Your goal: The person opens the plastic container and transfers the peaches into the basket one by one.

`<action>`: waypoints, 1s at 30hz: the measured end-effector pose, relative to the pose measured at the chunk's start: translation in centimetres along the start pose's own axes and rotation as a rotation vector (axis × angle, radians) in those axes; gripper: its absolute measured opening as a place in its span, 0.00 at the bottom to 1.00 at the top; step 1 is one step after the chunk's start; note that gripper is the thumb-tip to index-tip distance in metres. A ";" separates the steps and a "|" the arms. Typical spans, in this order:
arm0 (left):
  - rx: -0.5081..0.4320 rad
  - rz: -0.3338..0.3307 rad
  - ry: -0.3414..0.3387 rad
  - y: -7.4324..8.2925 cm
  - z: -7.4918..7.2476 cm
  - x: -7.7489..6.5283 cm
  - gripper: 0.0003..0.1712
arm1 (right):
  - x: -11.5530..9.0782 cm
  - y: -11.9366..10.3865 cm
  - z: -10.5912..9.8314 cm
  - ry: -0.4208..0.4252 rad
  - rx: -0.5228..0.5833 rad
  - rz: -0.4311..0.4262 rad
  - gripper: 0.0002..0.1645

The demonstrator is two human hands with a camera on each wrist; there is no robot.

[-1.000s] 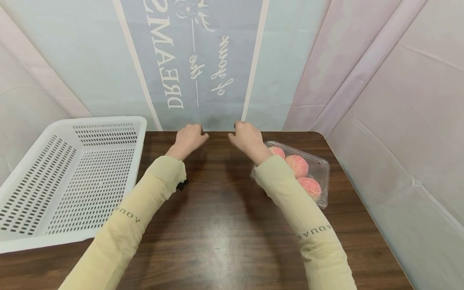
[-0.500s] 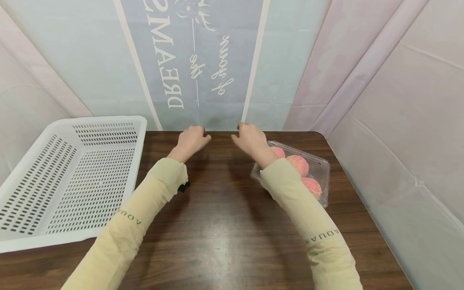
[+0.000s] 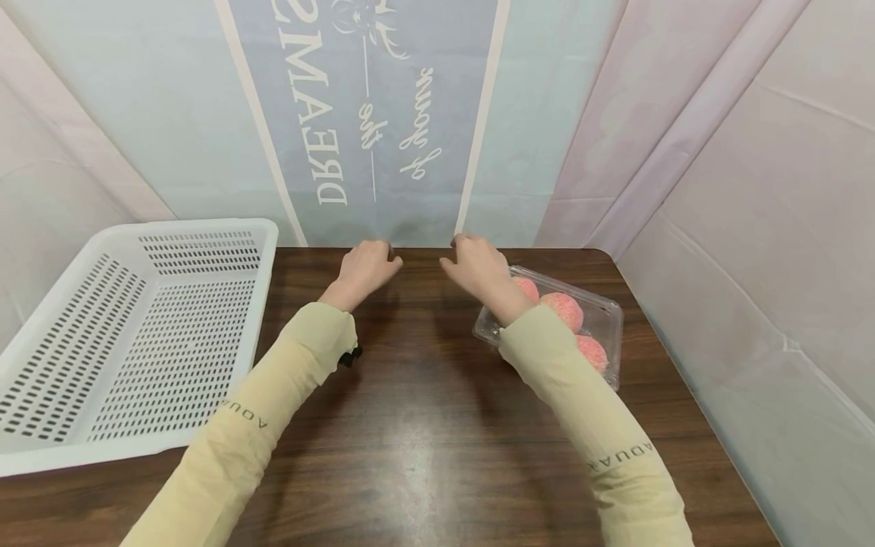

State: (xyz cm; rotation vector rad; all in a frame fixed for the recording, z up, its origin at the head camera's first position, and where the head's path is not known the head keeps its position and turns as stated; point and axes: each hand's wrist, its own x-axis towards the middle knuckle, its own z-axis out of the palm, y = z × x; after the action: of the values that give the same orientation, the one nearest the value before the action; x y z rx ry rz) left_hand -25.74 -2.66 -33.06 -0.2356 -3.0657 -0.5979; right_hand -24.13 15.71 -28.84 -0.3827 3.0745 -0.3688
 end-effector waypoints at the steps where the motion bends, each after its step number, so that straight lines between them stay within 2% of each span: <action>1: 0.000 0.001 0.003 0.0 0.0 0.0 0.19 | -0.1 0.1 0.0 0.002 0.001 0.000 0.26; 12: -0.008 0.010 0.030 0.5 0.5 -0.2 0.17 | -0.7 1.3 -0.2 -0.032 0.011 0.025 0.29; 18: -0.003 0.024 0.027 0.8 0.3 -0.3 0.16 | -1.4 1.9 -0.3 -0.022 0.036 0.007 0.28; 25: -0.003 0.051 0.067 1.2 0.4 -0.5 0.16 | -1.9 2.4 -0.3 0.008 0.042 -0.012 0.28; 30: 0.000 0.073 0.068 1.6 0.5 -0.8 0.16 | -2.4 2.8 -0.3 0.026 0.041 -0.014 0.28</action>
State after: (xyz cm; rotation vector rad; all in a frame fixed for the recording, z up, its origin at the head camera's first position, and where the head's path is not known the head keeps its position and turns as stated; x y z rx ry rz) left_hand -24.75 -1.13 -32.98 -0.3189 -2.9777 -0.5898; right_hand -22.52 19.02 -29.23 -0.4007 3.0856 -0.4403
